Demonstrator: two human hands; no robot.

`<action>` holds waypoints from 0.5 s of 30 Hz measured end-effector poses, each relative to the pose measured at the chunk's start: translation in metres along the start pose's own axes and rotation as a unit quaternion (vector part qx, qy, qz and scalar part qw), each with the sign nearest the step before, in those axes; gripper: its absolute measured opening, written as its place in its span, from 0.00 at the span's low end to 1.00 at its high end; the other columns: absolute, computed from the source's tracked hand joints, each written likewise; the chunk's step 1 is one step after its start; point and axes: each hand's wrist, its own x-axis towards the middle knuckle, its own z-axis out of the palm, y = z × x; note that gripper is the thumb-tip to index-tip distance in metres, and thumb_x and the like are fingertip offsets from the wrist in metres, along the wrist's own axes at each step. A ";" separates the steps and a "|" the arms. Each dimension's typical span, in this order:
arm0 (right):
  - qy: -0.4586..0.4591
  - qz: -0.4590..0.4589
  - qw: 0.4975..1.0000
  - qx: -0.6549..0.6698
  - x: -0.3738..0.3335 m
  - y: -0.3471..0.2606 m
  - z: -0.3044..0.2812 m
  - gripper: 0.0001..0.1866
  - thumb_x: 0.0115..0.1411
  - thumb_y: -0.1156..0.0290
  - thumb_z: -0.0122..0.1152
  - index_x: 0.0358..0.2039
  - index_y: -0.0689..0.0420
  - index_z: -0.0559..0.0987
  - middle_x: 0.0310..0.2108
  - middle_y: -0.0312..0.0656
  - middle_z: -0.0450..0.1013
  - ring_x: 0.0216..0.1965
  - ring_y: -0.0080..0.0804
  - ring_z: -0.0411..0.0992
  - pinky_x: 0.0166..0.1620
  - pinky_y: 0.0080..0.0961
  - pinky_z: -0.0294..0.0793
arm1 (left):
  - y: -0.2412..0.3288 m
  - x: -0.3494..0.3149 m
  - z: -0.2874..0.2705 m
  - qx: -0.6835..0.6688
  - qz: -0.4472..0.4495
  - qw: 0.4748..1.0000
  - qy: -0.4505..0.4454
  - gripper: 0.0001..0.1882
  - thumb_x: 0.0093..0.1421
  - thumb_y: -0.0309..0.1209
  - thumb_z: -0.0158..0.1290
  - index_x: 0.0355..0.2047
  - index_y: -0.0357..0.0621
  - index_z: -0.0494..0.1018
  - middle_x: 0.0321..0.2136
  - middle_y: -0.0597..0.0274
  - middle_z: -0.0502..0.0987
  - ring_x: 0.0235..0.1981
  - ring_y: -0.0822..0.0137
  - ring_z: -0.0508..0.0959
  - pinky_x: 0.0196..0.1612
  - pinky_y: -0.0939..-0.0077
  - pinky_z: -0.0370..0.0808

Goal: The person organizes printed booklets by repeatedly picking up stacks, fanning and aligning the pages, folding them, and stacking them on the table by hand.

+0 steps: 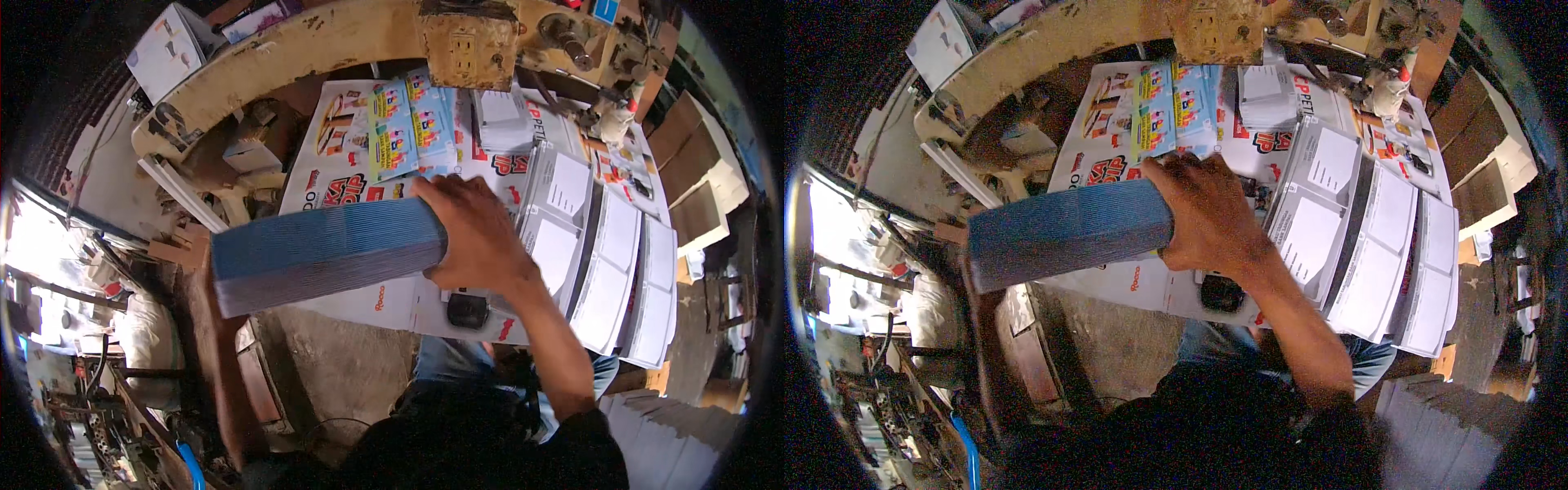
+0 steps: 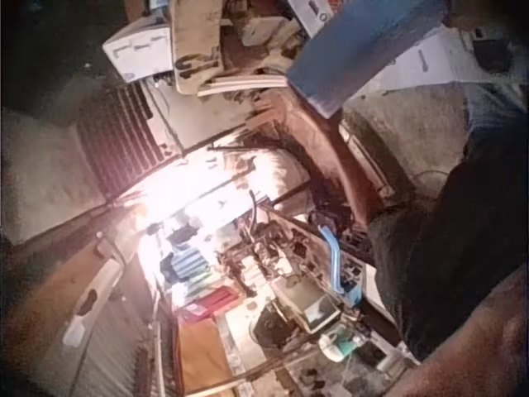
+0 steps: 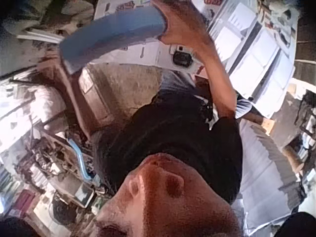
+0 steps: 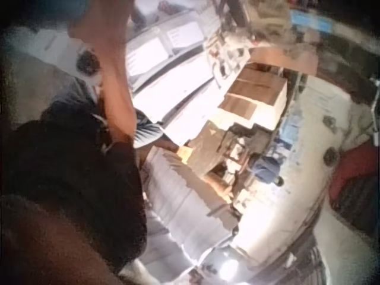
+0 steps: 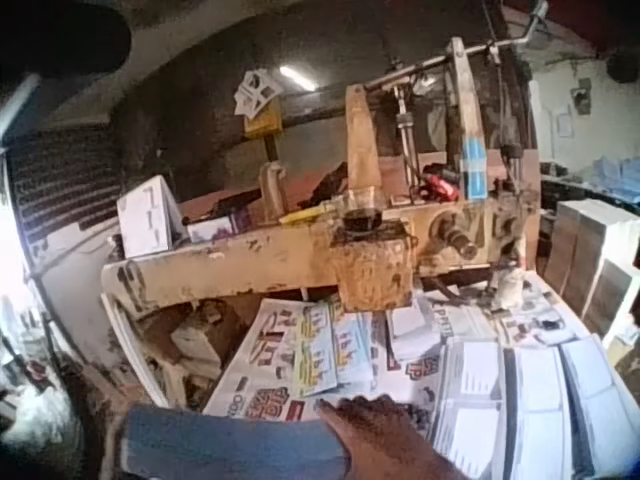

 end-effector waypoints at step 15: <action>-0.200 -0.022 0.971 -0.127 0.017 0.021 0.032 0.55 0.26 0.66 0.71 0.62 0.61 0.64 0.52 0.54 0.68 0.56 0.48 0.66 0.63 0.49 0.58 | 0.078 -0.007 0.116 0.365 0.280 0.888 0.002 0.64 0.39 0.49 0.72 0.68 0.35 0.47 0.64 0.41 0.58 0.65 0.45 0.60 0.67 0.48 0.52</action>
